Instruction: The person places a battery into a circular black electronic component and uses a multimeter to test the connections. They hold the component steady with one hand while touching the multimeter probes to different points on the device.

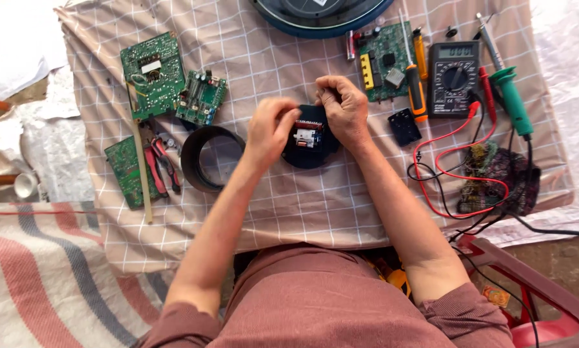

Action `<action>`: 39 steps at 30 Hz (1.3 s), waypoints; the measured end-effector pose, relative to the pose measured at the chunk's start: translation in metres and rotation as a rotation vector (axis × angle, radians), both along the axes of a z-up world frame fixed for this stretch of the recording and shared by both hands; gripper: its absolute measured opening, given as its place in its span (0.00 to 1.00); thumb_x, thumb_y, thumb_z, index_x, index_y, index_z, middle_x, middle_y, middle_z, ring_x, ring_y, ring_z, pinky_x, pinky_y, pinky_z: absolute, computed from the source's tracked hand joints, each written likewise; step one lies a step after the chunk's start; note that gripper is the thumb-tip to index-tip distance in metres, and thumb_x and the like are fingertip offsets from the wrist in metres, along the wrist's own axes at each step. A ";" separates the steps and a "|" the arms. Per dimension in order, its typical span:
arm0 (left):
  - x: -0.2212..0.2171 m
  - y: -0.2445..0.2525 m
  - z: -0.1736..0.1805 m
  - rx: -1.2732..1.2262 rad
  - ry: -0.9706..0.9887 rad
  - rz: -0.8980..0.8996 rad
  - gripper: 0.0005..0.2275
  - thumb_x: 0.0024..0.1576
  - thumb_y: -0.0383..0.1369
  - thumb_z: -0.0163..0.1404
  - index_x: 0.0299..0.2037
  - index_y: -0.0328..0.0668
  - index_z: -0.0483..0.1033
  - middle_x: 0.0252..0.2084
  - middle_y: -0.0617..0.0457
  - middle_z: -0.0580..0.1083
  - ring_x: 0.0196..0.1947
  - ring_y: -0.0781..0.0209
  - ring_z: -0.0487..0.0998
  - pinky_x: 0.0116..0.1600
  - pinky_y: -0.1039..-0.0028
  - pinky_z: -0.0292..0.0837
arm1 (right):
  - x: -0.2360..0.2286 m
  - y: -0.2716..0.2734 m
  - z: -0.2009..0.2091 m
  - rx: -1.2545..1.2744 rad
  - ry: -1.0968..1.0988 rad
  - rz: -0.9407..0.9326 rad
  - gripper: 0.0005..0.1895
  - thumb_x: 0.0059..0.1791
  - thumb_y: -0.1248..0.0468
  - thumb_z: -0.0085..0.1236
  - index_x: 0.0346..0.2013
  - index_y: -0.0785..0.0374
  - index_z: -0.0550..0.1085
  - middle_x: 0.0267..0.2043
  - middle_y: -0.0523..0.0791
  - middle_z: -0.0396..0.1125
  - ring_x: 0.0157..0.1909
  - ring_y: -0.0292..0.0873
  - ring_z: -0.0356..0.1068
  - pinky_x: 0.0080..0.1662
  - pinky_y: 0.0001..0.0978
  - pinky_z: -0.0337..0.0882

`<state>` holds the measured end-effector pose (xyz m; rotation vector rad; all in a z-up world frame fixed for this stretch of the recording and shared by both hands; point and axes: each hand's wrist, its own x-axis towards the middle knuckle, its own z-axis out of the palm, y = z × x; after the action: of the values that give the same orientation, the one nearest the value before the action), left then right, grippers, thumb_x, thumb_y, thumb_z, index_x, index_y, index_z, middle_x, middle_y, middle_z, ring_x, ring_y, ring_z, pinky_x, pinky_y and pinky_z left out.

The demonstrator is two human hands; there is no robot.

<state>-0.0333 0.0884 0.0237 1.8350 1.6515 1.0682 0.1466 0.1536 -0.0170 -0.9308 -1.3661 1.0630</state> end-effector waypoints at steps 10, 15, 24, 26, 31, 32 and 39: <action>0.000 -0.069 -0.031 -0.180 -0.355 0.250 0.15 0.63 0.34 0.55 0.58 0.41 0.75 0.47 0.40 0.75 0.47 0.49 0.81 0.46 0.69 0.80 | -0.003 0.001 0.001 -0.116 0.021 0.002 0.04 0.54 0.71 0.60 0.44 0.64 0.79 0.32 0.47 0.75 0.33 0.36 0.77 0.39 0.27 0.79; 0.002 -0.048 -0.063 -0.269 -0.786 0.321 0.22 0.61 0.33 0.58 0.64 0.37 0.69 0.47 0.48 0.76 0.45 0.66 0.78 0.49 0.75 0.77 | -0.002 0.002 -0.003 -0.088 -0.012 -0.019 0.03 0.54 0.71 0.60 0.43 0.66 0.78 0.32 0.50 0.75 0.32 0.38 0.77 0.38 0.28 0.79; 0.021 -0.014 -0.020 -0.218 -0.653 0.226 0.10 0.61 0.44 0.58 0.47 0.55 0.84 0.32 0.56 0.81 0.34 0.71 0.79 0.39 0.76 0.77 | -0.006 0.000 0.005 -0.074 -0.095 -0.080 0.03 0.53 0.71 0.63 0.41 0.65 0.80 0.31 0.49 0.75 0.32 0.38 0.77 0.37 0.27 0.78; 0.019 -0.008 -0.023 -0.210 -0.650 0.218 0.09 0.62 0.45 0.56 0.47 0.58 0.85 0.32 0.57 0.81 0.34 0.72 0.79 0.40 0.76 0.76 | -0.006 0.003 0.004 -0.091 -0.082 -0.090 0.03 0.53 0.70 0.63 0.41 0.65 0.79 0.31 0.49 0.74 0.32 0.37 0.76 0.37 0.26 0.78; 0.018 -0.009 -0.035 -0.135 -0.766 0.228 0.10 0.64 0.43 0.52 0.48 0.57 0.84 0.35 0.57 0.80 0.38 0.74 0.75 0.44 0.77 0.74 | -0.008 0.000 0.010 -0.068 -0.092 -0.122 0.03 0.54 0.70 0.61 0.42 0.66 0.79 0.32 0.49 0.75 0.34 0.37 0.76 0.39 0.28 0.77; 0.017 -0.012 -0.030 -0.071 -0.786 0.237 0.10 0.65 0.41 0.51 0.49 0.52 0.83 0.36 0.53 0.79 0.39 0.70 0.74 0.47 0.74 0.74 | -0.009 0.000 0.010 -0.081 -0.072 -0.121 0.03 0.55 0.70 0.60 0.42 0.66 0.78 0.34 0.49 0.75 0.36 0.37 0.76 0.42 0.29 0.77; 0.019 -0.004 -0.040 0.066 -0.871 0.285 0.12 0.69 0.38 0.45 0.51 0.43 0.79 0.41 0.48 0.77 0.45 0.64 0.71 0.54 0.67 0.70 | -0.015 -0.004 0.025 -0.100 -0.143 -0.154 0.09 0.59 0.60 0.55 0.44 0.63 0.79 0.36 0.46 0.76 0.39 0.33 0.71 0.45 0.27 0.74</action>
<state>-0.0142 0.0848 -0.0166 0.9147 1.3328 1.7285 0.1319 0.1499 0.0076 -1.1863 -1.3425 0.9692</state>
